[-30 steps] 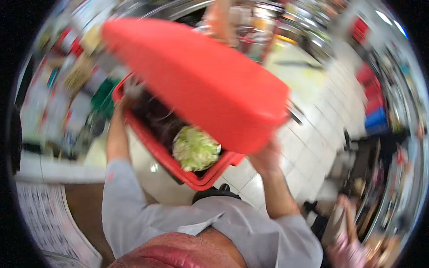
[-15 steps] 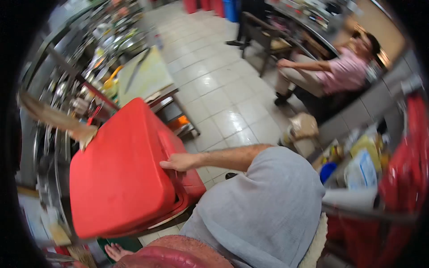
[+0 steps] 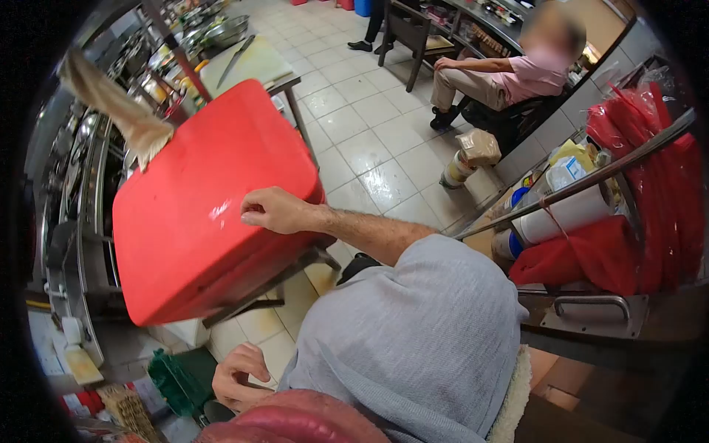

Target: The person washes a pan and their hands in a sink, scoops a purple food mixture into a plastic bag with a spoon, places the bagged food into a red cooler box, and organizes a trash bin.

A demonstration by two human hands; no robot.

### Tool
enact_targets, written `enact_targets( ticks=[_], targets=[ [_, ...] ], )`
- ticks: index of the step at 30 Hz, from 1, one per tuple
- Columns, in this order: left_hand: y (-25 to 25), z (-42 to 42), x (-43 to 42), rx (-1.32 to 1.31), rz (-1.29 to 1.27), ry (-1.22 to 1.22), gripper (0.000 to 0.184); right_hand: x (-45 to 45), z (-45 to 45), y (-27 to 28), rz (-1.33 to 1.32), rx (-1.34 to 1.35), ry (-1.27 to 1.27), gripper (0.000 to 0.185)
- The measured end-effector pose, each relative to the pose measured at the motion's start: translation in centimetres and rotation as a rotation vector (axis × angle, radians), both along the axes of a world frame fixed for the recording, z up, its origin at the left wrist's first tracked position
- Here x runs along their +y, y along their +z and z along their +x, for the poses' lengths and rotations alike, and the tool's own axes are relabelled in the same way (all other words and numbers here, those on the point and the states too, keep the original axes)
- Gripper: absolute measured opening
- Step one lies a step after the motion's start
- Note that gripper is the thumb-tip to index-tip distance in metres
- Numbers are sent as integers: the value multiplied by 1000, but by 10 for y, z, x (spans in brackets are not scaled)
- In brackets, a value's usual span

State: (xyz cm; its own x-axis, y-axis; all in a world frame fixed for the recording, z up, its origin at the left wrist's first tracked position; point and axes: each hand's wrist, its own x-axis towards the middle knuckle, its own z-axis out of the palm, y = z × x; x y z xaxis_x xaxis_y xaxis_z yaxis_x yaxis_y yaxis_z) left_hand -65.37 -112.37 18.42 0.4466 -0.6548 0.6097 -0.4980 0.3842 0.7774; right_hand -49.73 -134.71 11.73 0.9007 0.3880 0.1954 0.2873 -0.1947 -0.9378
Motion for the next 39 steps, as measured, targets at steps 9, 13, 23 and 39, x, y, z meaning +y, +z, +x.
enact_targets(
  ticks=[9, 13, 23, 39],
  targets=[
    [-1, -76, 88, 36, -135, 193, 22, 131, -10, 16, -113, -186, 274, 18],
    [1, -88, 151, -2, -44, 266, 14, 193, 5, 50, -64, -506, 169, 15],
    [17, -97, 280, -302, -211, 1677, 19, 305, -16, 255, 527, -1762, -201, 27],
    [30, -84, 543, -1240, 1058, 1856, 19, 603, -57, 273, 734, -1828, 834, 20]
  ],
)
